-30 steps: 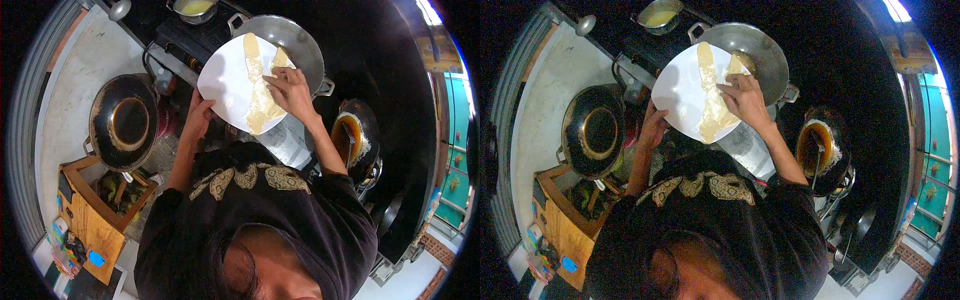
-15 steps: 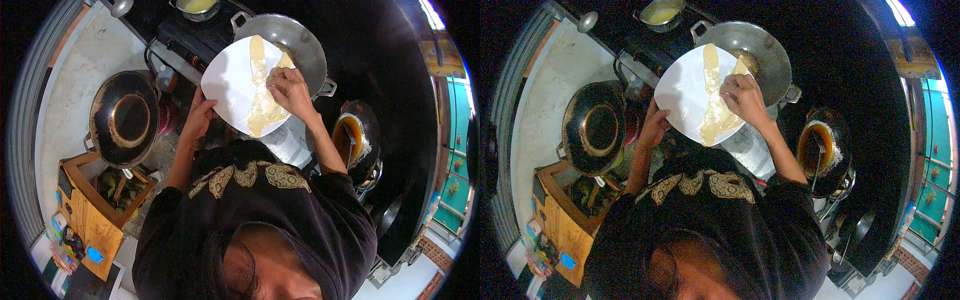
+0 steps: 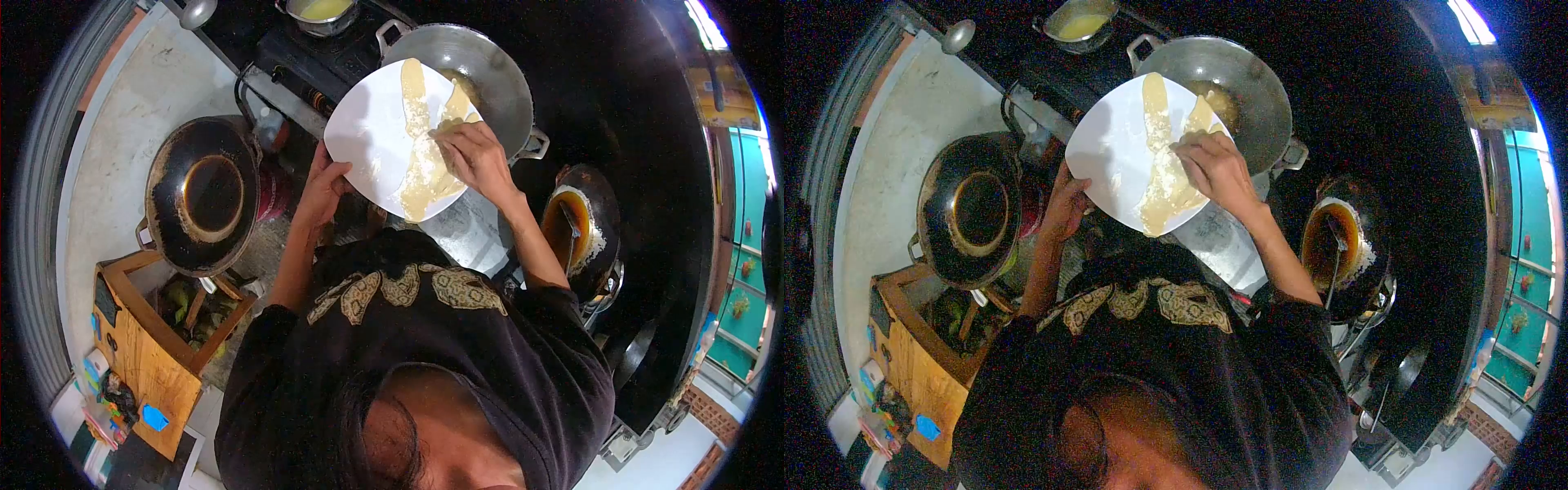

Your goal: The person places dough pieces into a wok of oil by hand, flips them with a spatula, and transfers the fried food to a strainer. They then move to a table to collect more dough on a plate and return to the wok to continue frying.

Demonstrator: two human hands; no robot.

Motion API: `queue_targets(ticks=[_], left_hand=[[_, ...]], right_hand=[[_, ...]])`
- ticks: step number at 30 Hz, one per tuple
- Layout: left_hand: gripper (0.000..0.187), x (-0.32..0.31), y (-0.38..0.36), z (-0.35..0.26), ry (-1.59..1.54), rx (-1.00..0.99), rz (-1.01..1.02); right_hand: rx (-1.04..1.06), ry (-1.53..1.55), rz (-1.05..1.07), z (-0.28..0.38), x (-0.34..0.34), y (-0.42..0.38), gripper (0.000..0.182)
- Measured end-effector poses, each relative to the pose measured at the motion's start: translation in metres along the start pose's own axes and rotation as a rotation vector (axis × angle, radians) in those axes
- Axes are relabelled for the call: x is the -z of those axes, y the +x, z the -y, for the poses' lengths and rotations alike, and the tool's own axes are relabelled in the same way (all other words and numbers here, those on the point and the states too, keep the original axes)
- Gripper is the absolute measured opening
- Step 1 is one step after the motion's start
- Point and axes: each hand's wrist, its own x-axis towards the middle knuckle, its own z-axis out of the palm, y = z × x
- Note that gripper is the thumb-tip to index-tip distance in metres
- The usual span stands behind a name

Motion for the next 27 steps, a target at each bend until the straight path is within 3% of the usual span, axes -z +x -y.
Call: queue_targets(ticks=[17, 27], left_hand=[[0.057, -0.005, -0.005, -0.001, 0.032, -0.005, -0.031], [0.057, -0.004, -0.009, 0.004, 0.046, -0.009, -0.031]], right_hand=[[-0.063, 0.009, -0.029, -0.003, -0.016, -0.002, 0.014], [-0.053, -0.011, -0.028, 0.004, -0.011, -0.012, 0.025]])
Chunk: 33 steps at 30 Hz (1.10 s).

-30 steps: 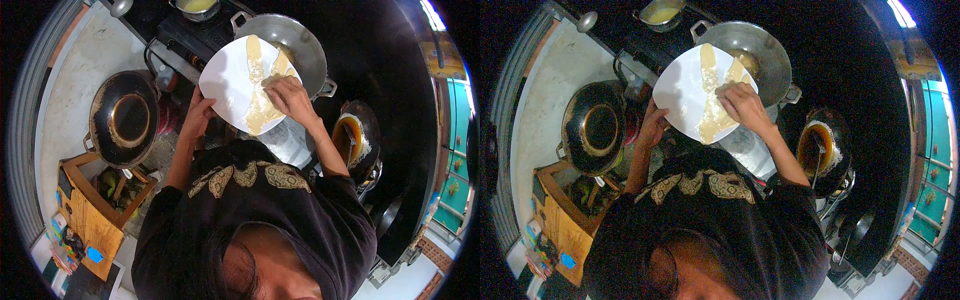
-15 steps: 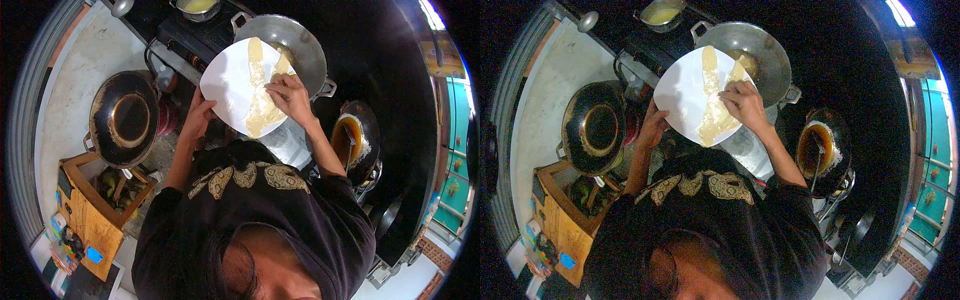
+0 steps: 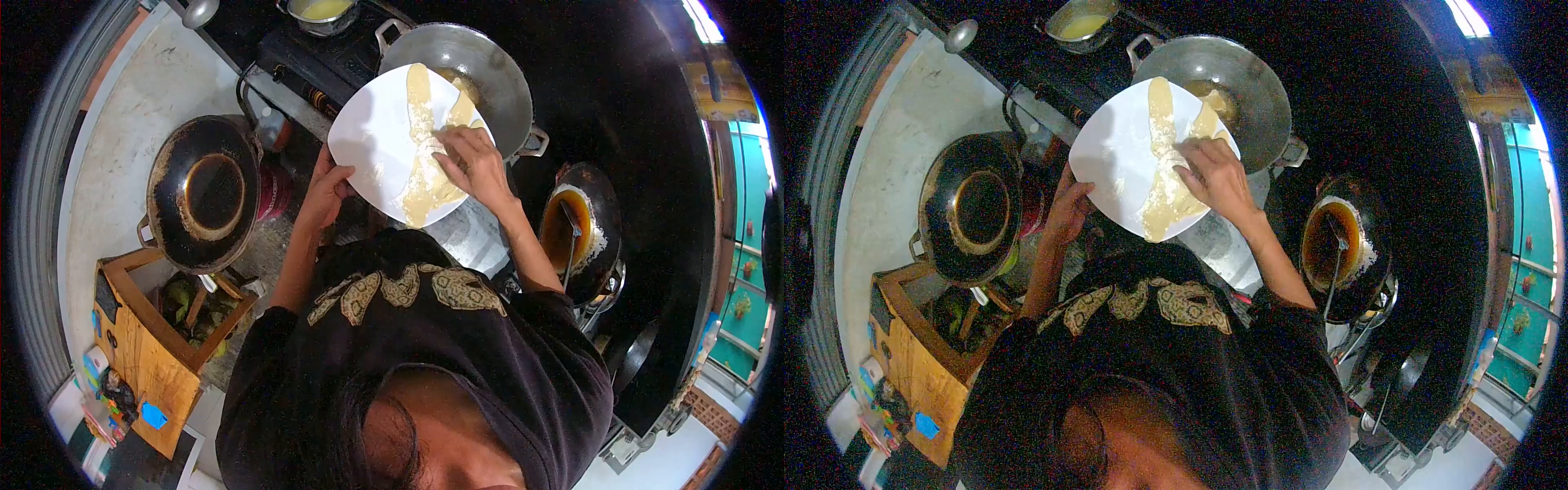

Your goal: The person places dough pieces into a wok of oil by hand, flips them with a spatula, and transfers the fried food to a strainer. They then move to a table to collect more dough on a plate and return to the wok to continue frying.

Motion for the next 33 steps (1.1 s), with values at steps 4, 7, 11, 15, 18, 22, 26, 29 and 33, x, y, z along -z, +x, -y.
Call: queue_targets(ticks=[4, 7, 11, 15, 18, 22, 26, 29, 33], left_hand=[[0.057, -0.004, -0.003, -0.002, -0.003, -0.003, 0.006], [0.057, -0.001, -0.002, 0.001, -0.016, -0.004, 0.013], [0.058, -0.005, -0.005, -0.001, -0.01, -0.01, 0.001], [0.058, -0.001, -0.003, 0.003, -0.024, 0.004, -0.005], [0.058, -0.003, -0.003, 0.002, -0.017, -0.002, -0.014], [0.057, -0.003, -0.002, 0.002, -0.001, -0.022, 0.002], [0.056, -0.005, -0.003, 0.002, -0.005, -0.013, -0.001], [0.055, -0.003, -0.002, 0.004, -0.012, -0.004, -0.002], [0.054, -0.004, -0.002, 0.002, -0.007, 0.002, -0.007]], right_hand=[[-0.044, -0.066, 0.0, 0.001, 0.007, 0.001, 0.031], [-0.01, -0.088, 0.024, -0.002, 0.007, 0.0, 0.029], [-0.051, -0.084, -0.018, -0.006, 0.003, -0.004, 0.024], [-0.046, -0.045, -0.006, -0.006, 0.005, -0.006, 0.022], [-0.069, -0.003, 0.008, -0.008, 0.003, -0.005, 0.022], [-0.098, 0.028, 0.016, -0.005, 0.004, 0.001, 0.021], [-0.054, 0.009, 0.028, -0.008, 0.007, -0.003, 0.02], [-0.02, 0.007, 0.029, -0.012, 0.008, -0.005, 0.017], [-0.02, 0.014, 0.044, -0.016, 0.003, -0.003, 0.016]])
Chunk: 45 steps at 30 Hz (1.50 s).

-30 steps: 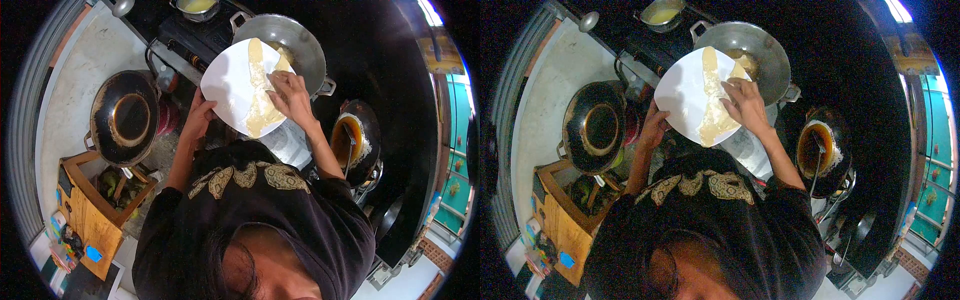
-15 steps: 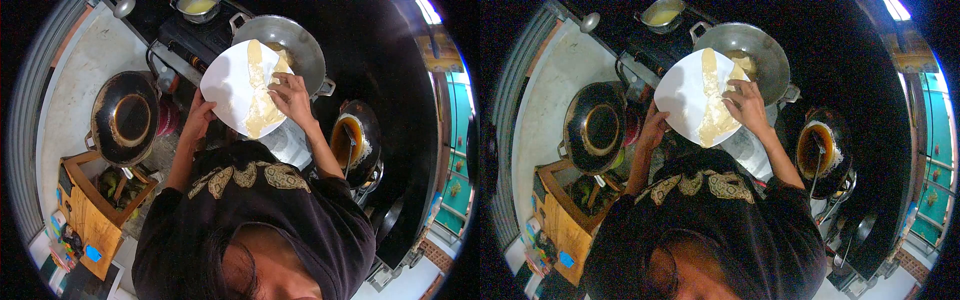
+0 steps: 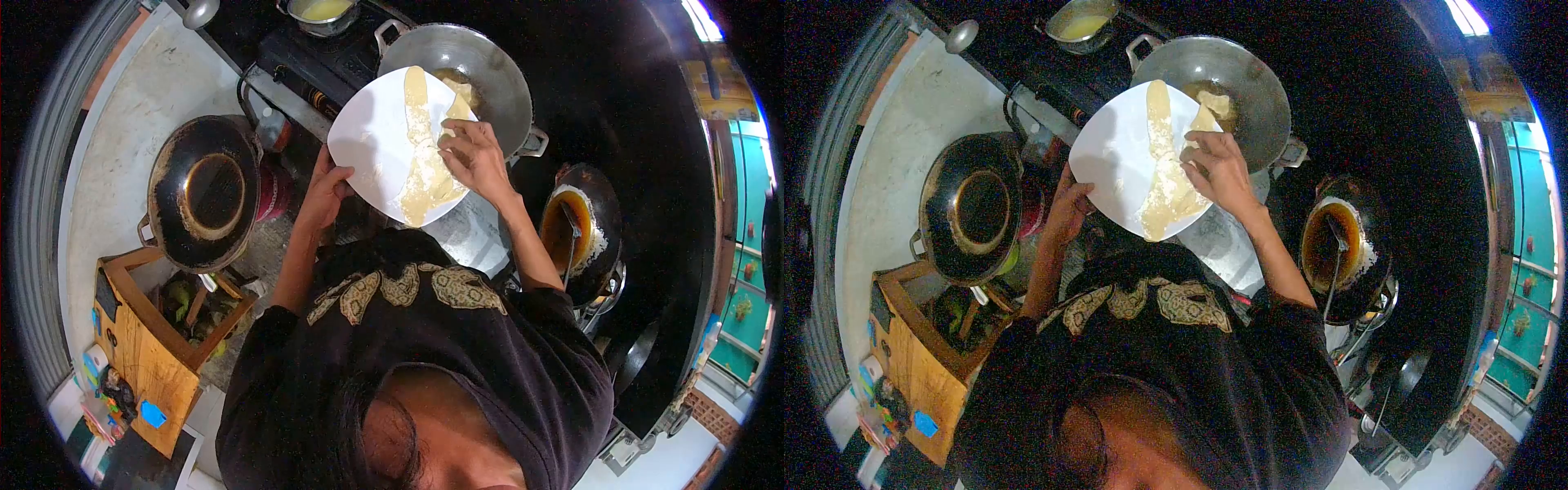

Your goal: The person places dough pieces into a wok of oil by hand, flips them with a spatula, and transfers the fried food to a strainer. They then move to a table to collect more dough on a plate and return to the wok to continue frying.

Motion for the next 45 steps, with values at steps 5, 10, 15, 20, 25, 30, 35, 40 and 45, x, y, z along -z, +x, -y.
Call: queue_targets(ticks=[5, 10, 15, 20, 25, 30, 35, 40, 45], left_hand=[[0.053, -0.001, -0.001, 0.001, 0.007, -0.013, -0.007], [0.053, 0.001, -0.001, 0.004, 0.004, -0.024, 0.009], [0.054, 0.0, -0.003, 0.005, 0.026, -0.027, 0.003], [0.056, -0.002, -0.005, 0.013, -0.028, -0.062, -0.027], [0.059, 0.001, -0.006, 0.02, -0.078, -0.029, -0.017], [0.059, -0.004, -0.009, 0.021, -0.089, -0.046, -0.006], [0.058, -0.001, -0.005, 0.029, -0.068, -0.044, -0.007], [0.057, -0.005, -0.006, 0.028, -0.083, -0.059, 0.005], [0.06, 0.008, 0.004, 0.032, -0.098, -0.044, 0.029]], right_hand=[[0.022, 0.059, 0.005, 0.006, -0.004, -0.003, 0.017], [-0.123, 0.089, -0.037, 0.014, -0.009, -0.006, 0.023], [-0.322, 0.126, -0.032, 0.015, -0.02, -0.012, 0.022], [-0.19, 0.053, -0.173, 0.022, -0.029, -0.019, 0.019], [-0.109, -0.007, -0.094, 0.034, -0.026, -0.023, 0.02], [-0.331, -0.005, -0.073, 0.042, -0.021, -0.021, 0.023], [-0.417, 0.059, -0.026, 0.038, -0.021, -0.019, 0.029], [-0.34, 0.105, -0.102, 0.038, -0.026, -0.023, 0.024], [-0.338, 0.185, 0.062, 0.053, -0.004, -0.03, 0.026]])
